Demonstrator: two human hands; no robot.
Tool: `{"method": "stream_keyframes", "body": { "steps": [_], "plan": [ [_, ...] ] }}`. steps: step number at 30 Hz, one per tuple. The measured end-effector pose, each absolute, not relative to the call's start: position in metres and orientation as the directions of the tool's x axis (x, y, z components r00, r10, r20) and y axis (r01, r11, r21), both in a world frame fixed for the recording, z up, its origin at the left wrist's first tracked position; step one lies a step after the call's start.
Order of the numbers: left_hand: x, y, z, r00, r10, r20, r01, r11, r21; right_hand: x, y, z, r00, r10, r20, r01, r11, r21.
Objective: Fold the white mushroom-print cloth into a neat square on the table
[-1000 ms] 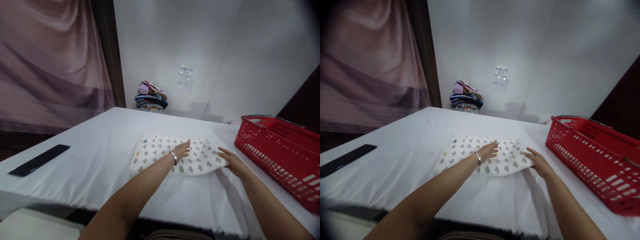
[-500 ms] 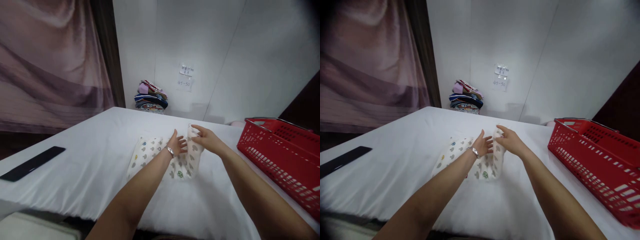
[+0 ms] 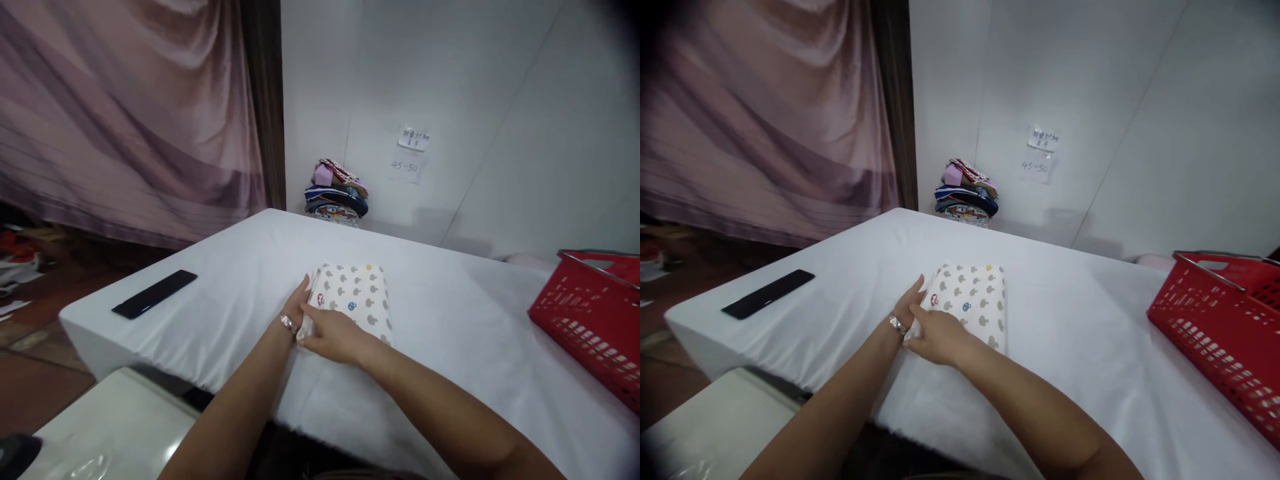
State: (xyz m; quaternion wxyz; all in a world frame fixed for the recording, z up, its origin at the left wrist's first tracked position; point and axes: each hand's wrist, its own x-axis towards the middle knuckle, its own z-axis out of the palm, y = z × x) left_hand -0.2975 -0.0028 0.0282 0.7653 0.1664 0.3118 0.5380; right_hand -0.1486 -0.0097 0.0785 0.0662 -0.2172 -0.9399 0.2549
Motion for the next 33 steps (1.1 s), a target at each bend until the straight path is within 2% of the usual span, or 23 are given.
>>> {"method": "stream_keyframes", "body": {
  "steps": [3, 7, 9, 11, 14, 17, 20, 26, 29, 33],
  "plan": [
    [-0.289, 0.004, 0.032, 0.155, 0.919, -0.362, -0.591, 0.380, 0.711, -0.129, -0.010, 0.081, -0.914, 0.401, 0.061, 0.296, 0.762, -0.576],
    [-0.280, 0.017, 0.031, -0.200, 0.936, -0.289, -0.268, 0.231, 0.935, -0.103, 0.003, 0.086, -0.862, 0.484, 0.147, 0.304, 0.728, -0.614],
    [-0.282, 0.023, 0.028, -0.321, 0.917, -0.238, -0.133, 0.205, 0.970, -0.093, 0.016, 0.084, -0.812, 0.553, 0.187, 0.352, 0.720, -0.598],
    [-0.288, 0.025, 0.024, -0.388, 0.893, -0.226, -0.079, 0.212, 0.974, -0.086, 0.031, 0.078, -0.764, 0.608, 0.217, 0.419, 0.723, -0.549],
    [-0.297, 0.021, 0.018, -0.472, 0.848, -0.239, -0.043, 0.249, 0.968, -0.079, 0.050, 0.067, -0.740, 0.646, 0.190, 0.509, 0.721, -0.470],
    [-0.301, 0.013, 0.013, -0.500, 0.820, -0.278, -0.041, 0.298, 0.954, -0.077, 0.058, 0.058, -0.781, 0.622, 0.049, 0.538, 0.711, -0.453],
    [-0.299, 0.006, 0.011, -0.511, 0.811, -0.284, -0.049, 0.302, 0.952, -0.077, 0.061, 0.056, -0.815, 0.579, -0.005, 0.508, 0.712, -0.484],
    [-0.292, 0.000, 0.014, -0.583, 0.779, -0.230, -0.046, 0.251, 0.967, -0.092, 0.078, 0.059, -0.743, 0.667, 0.052, 0.508, 0.612, -0.605],
    [-0.293, -0.004, 0.013, -0.526, 0.814, -0.247, -0.079, 0.242, 0.967, -0.111, 0.092, 0.060, -0.733, 0.675, 0.090, 0.497, 0.621, -0.607],
    [-0.295, -0.007, 0.011, -0.342, 0.897, -0.280, -0.293, 0.181, 0.939, -0.151, 0.116, 0.062, -0.713, 0.690, 0.124, 0.499, 0.624, -0.601]
  ]
}}
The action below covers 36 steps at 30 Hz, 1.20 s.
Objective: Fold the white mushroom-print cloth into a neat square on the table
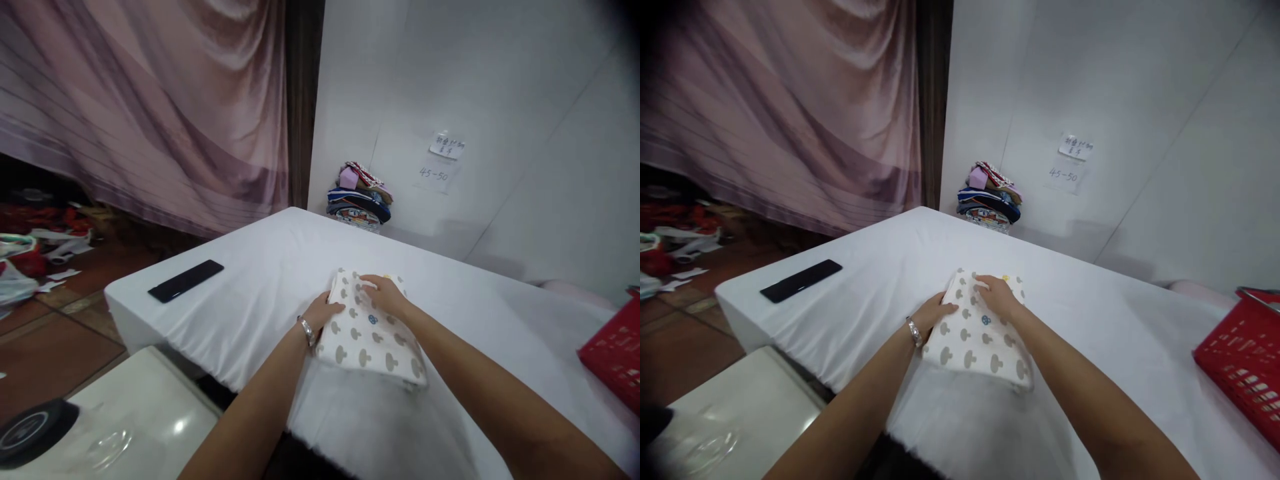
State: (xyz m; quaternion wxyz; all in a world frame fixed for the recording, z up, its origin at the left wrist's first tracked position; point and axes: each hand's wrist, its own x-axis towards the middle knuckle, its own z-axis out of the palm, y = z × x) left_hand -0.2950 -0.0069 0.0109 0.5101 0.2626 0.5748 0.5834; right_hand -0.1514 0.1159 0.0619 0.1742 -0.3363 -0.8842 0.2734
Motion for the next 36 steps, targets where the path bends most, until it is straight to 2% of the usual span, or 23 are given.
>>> {"method": "stream_keyframes", "body": {
  "steps": [6, 12, 19, 25, 30, 33, 36],
  "plan": [
    [-0.294, -0.008, 0.009, -0.391, 0.877, -0.280, -0.290, 0.171, 0.942, -0.216, 0.157, 0.054, -0.751, 0.657, 0.058, 0.515, 0.639, -0.571],
    [-0.297, -0.009, 0.007, -0.363, 0.890, -0.275, -0.309, 0.164, 0.937, -0.238, 0.180, 0.045, -0.800, 0.600, 0.003, 0.480, 0.643, -0.597],
    [-0.299, -0.012, 0.010, -0.224, 0.934, -0.277, -0.410, 0.167, 0.897, -0.239, 0.181, 0.044, -0.817, 0.575, 0.048, 0.399, 0.623, -0.672],
    [-0.298, -0.013, 0.016, -0.232, 0.926, -0.298, -0.375, 0.197, 0.906, -0.241, 0.179, 0.030, -0.890, 0.457, 0.010, 0.359, 0.713, -0.602],
    [-0.298, -0.011, 0.016, -0.283, 0.902, -0.327, -0.297, 0.242, 0.924, -0.243, 0.176, 0.033, -0.879, 0.470, 0.078, 0.347, 0.745, -0.570],
    [-0.299, -0.012, 0.017, -0.204, 0.922, -0.330, -0.380, 0.236, 0.895, -0.246, 0.175, 0.035, -0.857, 0.500, 0.129, 0.345, 0.741, -0.576],
    [-0.299, -0.013, 0.020, -0.125, 0.933, -0.338, -0.488, 0.239, 0.840, -0.250, 0.172, 0.032, -0.851, 0.496, 0.175, 0.352, 0.784, -0.511]
  ]
}}
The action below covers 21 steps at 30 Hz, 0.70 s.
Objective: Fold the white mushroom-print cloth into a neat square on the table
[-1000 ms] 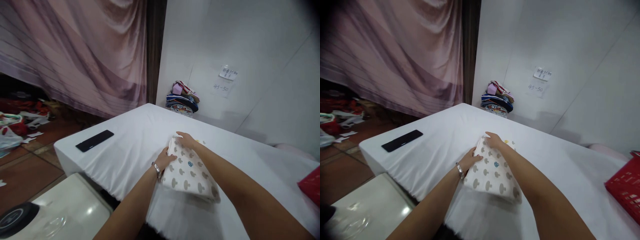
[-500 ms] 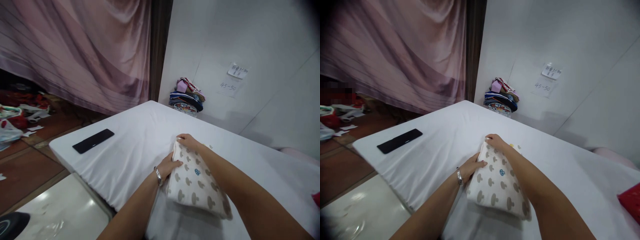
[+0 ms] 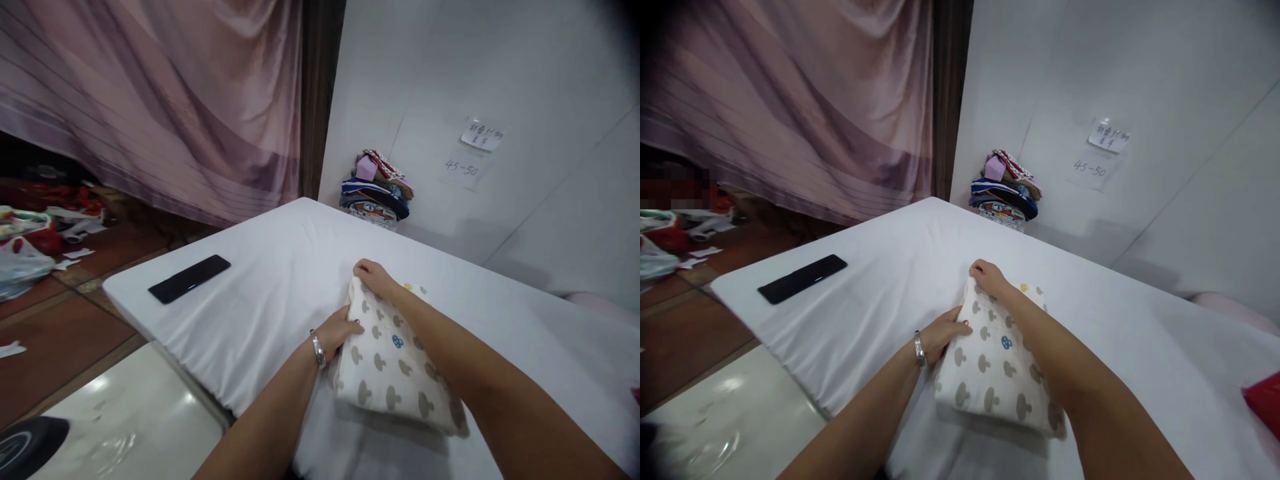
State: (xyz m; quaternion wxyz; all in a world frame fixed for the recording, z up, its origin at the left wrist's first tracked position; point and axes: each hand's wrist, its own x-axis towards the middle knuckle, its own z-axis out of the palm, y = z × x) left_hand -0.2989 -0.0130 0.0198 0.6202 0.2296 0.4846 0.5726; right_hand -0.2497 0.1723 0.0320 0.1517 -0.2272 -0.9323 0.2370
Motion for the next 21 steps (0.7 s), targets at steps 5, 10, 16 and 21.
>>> {"method": "stream_keyframes", "body": {
  "steps": [5, 10, 16, 21],
  "plan": [
    [-0.299, -0.013, 0.023, -0.164, 0.910, -0.381, -0.497, 0.258, 0.828, -0.255, 0.166, 0.017, -0.876, 0.456, 0.159, 0.366, 0.842, -0.395],
    [-0.299, -0.012, 0.023, -0.165, 0.910, -0.380, -0.475, 0.264, 0.839, -0.252, 0.161, 0.019, -0.856, 0.483, 0.185, 0.405, 0.849, -0.340],
    [-0.298, -0.014, 0.026, -0.127, 0.931, -0.341, -0.469, 0.247, 0.848, -0.227, 0.142, 0.036, -0.856, 0.403, 0.323, 0.276, 0.886, -0.374],
    [-0.298, -0.012, 0.027, -0.075, 0.955, -0.286, -0.477, 0.218, 0.851, -0.219, 0.126, 0.045, -0.956, 0.158, 0.248, 0.064, 0.935, -0.349]
  ]
}}
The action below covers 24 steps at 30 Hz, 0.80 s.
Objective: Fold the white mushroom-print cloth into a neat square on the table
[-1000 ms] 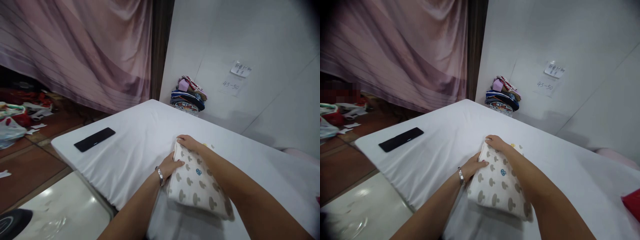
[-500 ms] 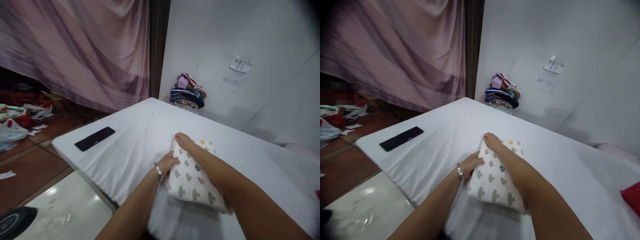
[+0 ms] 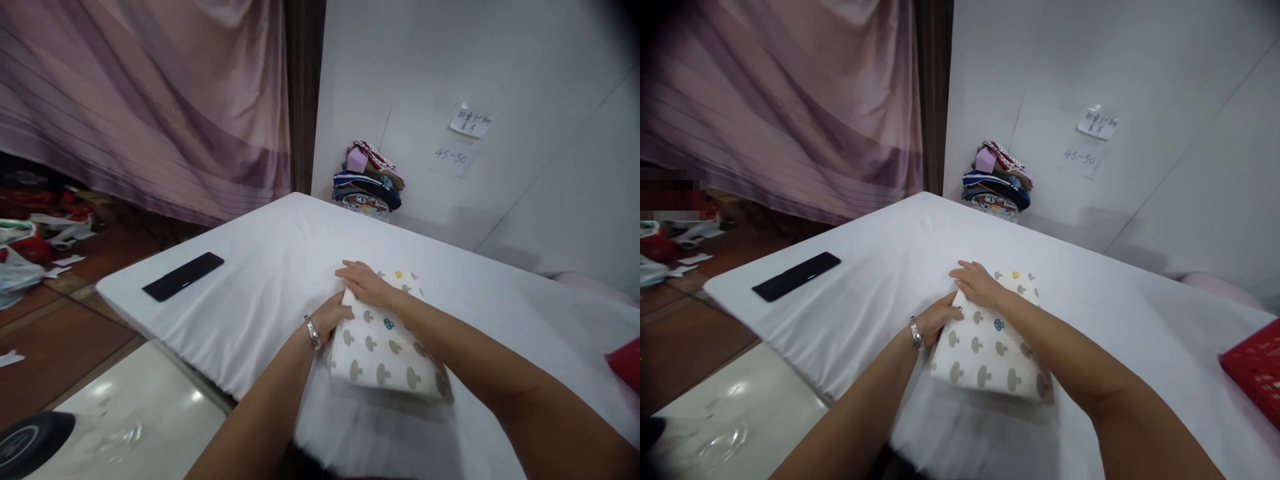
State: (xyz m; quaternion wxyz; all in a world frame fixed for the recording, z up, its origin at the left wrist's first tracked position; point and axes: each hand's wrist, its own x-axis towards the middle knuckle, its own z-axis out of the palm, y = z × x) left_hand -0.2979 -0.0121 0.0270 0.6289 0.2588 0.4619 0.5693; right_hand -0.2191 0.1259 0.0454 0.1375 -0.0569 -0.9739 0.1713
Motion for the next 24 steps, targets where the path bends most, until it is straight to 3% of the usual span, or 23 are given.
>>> {"method": "stream_keyframes", "body": {
  "steps": [3, 7, 13, 15, 18, 21, 24],
  "plan": [
    [-0.299, -0.011, 0.025, -0.079, 0.957, -0.279, -0.460, 0.213, 0.862, -0.230, 0.123, 0.055, -0.990, 0.022, 0.141, -0.021, 0.954, -0.298],
    [-0.299, -0.013, 0.024, -0.086, 0.959, -0.270, -0.449, 0.205, 0.870, -0.245, 0.126, 0.066, -0.995, -0.099, 0.014, -0.100, 0.985, -0.142],
    [-0.295, -0.013, 0.025, -0.153, 0.932, -0.327, -0.379, 0.251, 0.891, -0.250, 0.134, 0.072, -1.000, -0.004, -0.016, -0.005, 0.996, 0.094],
    [-0.295, -0.011, 0.024, -0.220, 0.917, -0.333, -0.241, 0.279, 0.929, -0.254, 0.136, 0.069, -0.997, 0.045, -0.061, 0.036, 0.988, 0.151],
    [-0.296, -0.011, 0.021, -0.357, 0.898, -0.257, 0.105, 0.312, 0.944, -0.264, 0.138, 0.059, -0.992, 0.058, -0.108, 0.041, 0.987, 0.156],
    [-0.298, -0.014, 0.020, -0.432, 0.891, -0.139, 0.396, 0.325, 0.859, -0.272, 0.139, 0.044, -0.994, 0.061, -0.090, 0.050, 0.991, 0.122],
    [-0.299, -0.017, 0.021, -0.453, 0.885, -0.112, 0.553, 0.377, 0.743, -0.274, 0.141, 0.036, -0.996, 0.083, -0.045, 0.080, 0.994, 0.069]
  ]
}}
